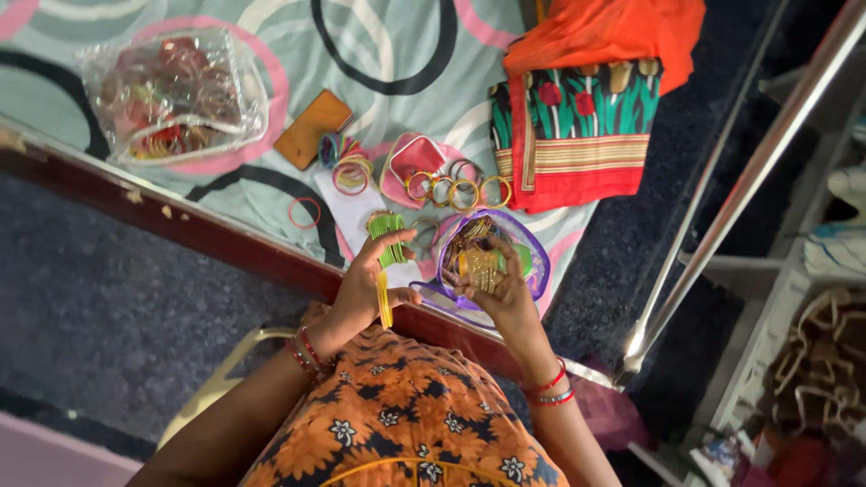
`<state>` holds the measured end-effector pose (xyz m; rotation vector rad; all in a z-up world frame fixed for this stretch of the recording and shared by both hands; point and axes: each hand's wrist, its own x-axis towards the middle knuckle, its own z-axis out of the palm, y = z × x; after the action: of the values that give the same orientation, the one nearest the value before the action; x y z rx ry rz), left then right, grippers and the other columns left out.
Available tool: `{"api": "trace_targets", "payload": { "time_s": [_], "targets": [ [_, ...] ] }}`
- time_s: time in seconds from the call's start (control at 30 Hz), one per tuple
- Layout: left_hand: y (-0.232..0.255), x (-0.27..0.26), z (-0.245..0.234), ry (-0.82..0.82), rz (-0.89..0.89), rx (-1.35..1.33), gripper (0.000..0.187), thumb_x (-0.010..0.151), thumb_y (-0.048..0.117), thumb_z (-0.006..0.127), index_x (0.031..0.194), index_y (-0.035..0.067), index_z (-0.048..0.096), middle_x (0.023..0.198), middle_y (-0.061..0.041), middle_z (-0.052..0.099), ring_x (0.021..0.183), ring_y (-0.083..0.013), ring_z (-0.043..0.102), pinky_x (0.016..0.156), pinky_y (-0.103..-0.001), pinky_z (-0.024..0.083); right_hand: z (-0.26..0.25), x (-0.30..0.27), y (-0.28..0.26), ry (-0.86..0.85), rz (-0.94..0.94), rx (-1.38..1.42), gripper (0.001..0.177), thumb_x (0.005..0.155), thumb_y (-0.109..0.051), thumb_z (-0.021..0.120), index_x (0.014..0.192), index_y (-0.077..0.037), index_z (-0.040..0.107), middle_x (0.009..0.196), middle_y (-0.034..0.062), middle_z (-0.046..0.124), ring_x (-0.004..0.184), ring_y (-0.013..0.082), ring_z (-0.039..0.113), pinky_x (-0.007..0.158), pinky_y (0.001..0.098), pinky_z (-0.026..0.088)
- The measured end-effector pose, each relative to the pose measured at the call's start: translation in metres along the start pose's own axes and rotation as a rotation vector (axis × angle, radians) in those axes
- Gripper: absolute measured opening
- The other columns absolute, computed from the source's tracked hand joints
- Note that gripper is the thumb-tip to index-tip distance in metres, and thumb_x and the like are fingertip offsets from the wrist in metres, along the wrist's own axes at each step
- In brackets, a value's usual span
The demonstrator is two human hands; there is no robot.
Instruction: The person sorts and arranges bangles from a purple bag onto a mirrored surface. They handle multiple bangles, separating them by color and style, and place them in neat piles on the table.
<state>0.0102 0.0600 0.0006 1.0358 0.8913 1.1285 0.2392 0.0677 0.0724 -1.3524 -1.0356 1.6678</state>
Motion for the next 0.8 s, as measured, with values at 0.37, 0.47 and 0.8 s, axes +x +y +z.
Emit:
{"api": "trace_targets", "payload": {
  "time_s": [0.37,0.47,0.8],
  "targets": [
    [0.046,0.032,-0.062,-0.192,0.1,0.033,0.081,0.071,0.017,0.094,0.143,0.012,0.056,0.135,-0.004,0.051,0.119,-0.0167,0.056,0.107,-0.033,0.048,0.058,-0.007,0.005,0.042,0.015,0.58,0.052,0.117,-0.026,0.05,0.159,0.004,0.041,0.081,-0.0025,0.048,0.067,0.0027,0.044,0.059,0.0182,0.036],
    [0.045,0.039,-0.08,-0.184,0.14,0.125,0.06,0.08,0.013,0.089,0.133,0.011,0.063,0.134,-0.005,0.054,0.122,-0.0187,0.057,0.109,-0.033,0.048,0.076,-0.006,0.004,0.105,0.047,0.56,0.053,0.112,-0.027,0.047,0.155,0.004,0.04,0.083,0.0034,0.05,0.07,0.0071,0.047,0.063,0.0193,0.039],
    [0.066,0.065,-0.117,-0.212,0.285,0.32,0.03,0.077,0.005,0.089,0.087,0.005,0.061,0.118,-0.01,0.059,0.105,-0.0215,0.064,0.092,-0.035,0.053,0.131,0.006,-0.006,0.266,0.043,0.347,0.048,0.103,-0.01,0.046,0.15,-0.002,0.037,0.124,0.0176,0.065,0.113,0.0273,0.068,0.099,0.0396,0.052]
  ]
}}
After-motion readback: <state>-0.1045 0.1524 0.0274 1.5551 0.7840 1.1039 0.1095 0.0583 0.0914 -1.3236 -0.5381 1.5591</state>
